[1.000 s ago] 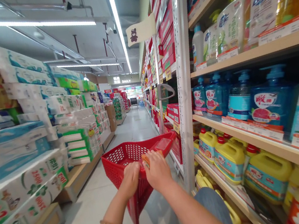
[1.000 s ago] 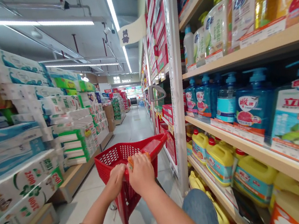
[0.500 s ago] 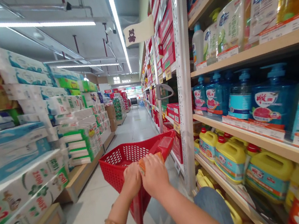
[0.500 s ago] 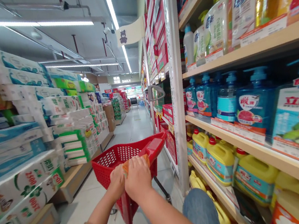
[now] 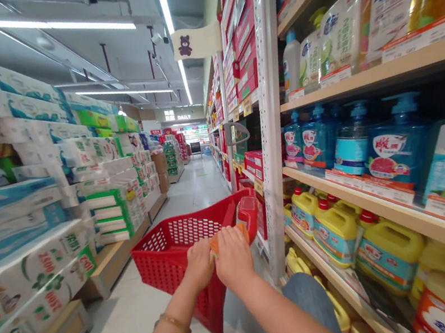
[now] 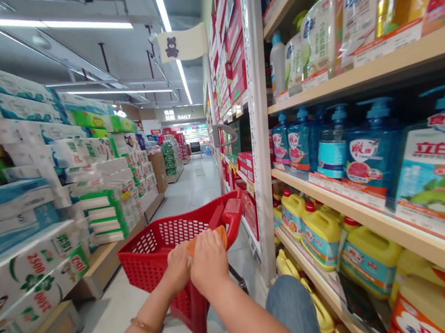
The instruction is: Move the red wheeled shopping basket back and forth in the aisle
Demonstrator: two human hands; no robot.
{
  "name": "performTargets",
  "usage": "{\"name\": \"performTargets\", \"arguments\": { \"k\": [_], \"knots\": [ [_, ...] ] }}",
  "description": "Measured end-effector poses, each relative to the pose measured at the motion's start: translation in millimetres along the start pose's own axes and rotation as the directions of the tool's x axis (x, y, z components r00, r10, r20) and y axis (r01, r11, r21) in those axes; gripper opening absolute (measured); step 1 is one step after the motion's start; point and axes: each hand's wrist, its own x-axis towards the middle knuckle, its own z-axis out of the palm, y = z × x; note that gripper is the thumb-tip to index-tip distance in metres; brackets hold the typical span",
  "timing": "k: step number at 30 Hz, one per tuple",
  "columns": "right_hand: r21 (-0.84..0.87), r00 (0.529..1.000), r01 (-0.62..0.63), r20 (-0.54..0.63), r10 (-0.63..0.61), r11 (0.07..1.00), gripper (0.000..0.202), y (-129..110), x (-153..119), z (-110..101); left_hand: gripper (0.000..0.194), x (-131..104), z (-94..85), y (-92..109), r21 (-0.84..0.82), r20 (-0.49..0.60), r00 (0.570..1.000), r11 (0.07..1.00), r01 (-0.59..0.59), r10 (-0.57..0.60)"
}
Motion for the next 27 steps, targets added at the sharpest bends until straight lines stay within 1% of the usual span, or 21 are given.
{"name": "performTargets", "arguments": {
  "k": [2, 3, 6, 8, 10, 12, 15, 17, 18, 21, 23, 25, 27],
  "knots": [
    [0.014, 0.998, 0.055, 0.005, -0.055, 0.998, 0.052, 1, -5, 4, 0.035, -1, -0.5, -6, -0.02, 0.017, 0.999, 0.999, -0.033, 0.033],
    [0.025, 0.998, 0.063, -0.006, -0.063, 0.998, 0.051, 5, -6, 4, 0.036, -2, -0.5, -11, -0.03, 0.025, 0.999, 0.999, -0.031, 0.032],
    [0.041, 0.998, 0.03, -0.061, -0.028, 0.999, 0.048, 22, -6, 1, 0.041, -5, 3.8, -30, -0.024, 0.04, 0.999, 0.999, 0.023, -0.022],
    [0.017, 0.996, -0.014, -0.083, 0.015, 1.0, 0.048, 31, -4, 1, 0.042, -7, 11.0, -36, -0.007, 0.024, 0.999, 0.999, 0.046, -0.046],
    [-0.026, 0.994, -0.061, -0.089, 0.058, 0.998, 0.051, 33, -3, 4, 0.042, -7, 19.0, -34, 0.008, -0.01, 0.998, 0.998, 0.059, -0.059],
    [-0.06, 0.995, -0.073, -0.069, 0.069, 0.996, 0.052, 30, -4, 10, 0.042, -6, 24.4, -27, 0.017, -0.037, 0.997, 0.998, 0.066, -0.065],
    [-0.052, 1.0, 0.009, -0.016, -0.01, 0.999, 0.052, 28, -8, 20, 0.045, -6, 24.8, -21, -0.01, -0.004, 0.999, 0.999, 0.033, -0.033],
    [-0.027, 0.998, 0.07, -0.008, -0.07, 0.997, 0.051, 33, -9, 22, 0.047, -9, 21.8, -29, -0.023, 0.028, 0.999, 1.0, 0.02, -0.019],
    [-0.021, 0.997, 0.078, -0.015, -0.079, 0.997, 0.05, 37, -8, 21, 0.047, -11, 20.1, -36, -0.012, 0.038, 0.999, 1.0, 0.028, -0.027],
    [-0.04, 0.998, 0.025, -0.055, -0.027, 0.999, 0.047, 53, -2, 14, 0.045, -18, 16.6, -59, 0.067, 0.054, 0.994, 0.994, 0.087, -0.091],
    [-0.073, 0.995, -0.048, -0.085, 0.042, 0.996, 0.046, 60, 2, 12, 0.045, -21, 16.3, -66, 0.122, 0.067, 0.989, 0.985, 0.125, -0.134],
    [-0.091, 0.989, -0.114, -0.105, 0.105, 0.989, 0.048, 58, 5, 16, 0.046, -22, 17.6, -63, 0.169, 0.069, 0.984, 0.974, 0.15, -0.164],
    [-0.084, 0.989, -0.126, -0.091, 0.119, 0.988, 0.048, 48, 4, 30, 0.047, -22, 19.6, -51, 0.205, 0.066, 0.981, 0.965, 0.165, -0.182]
  ]
}}
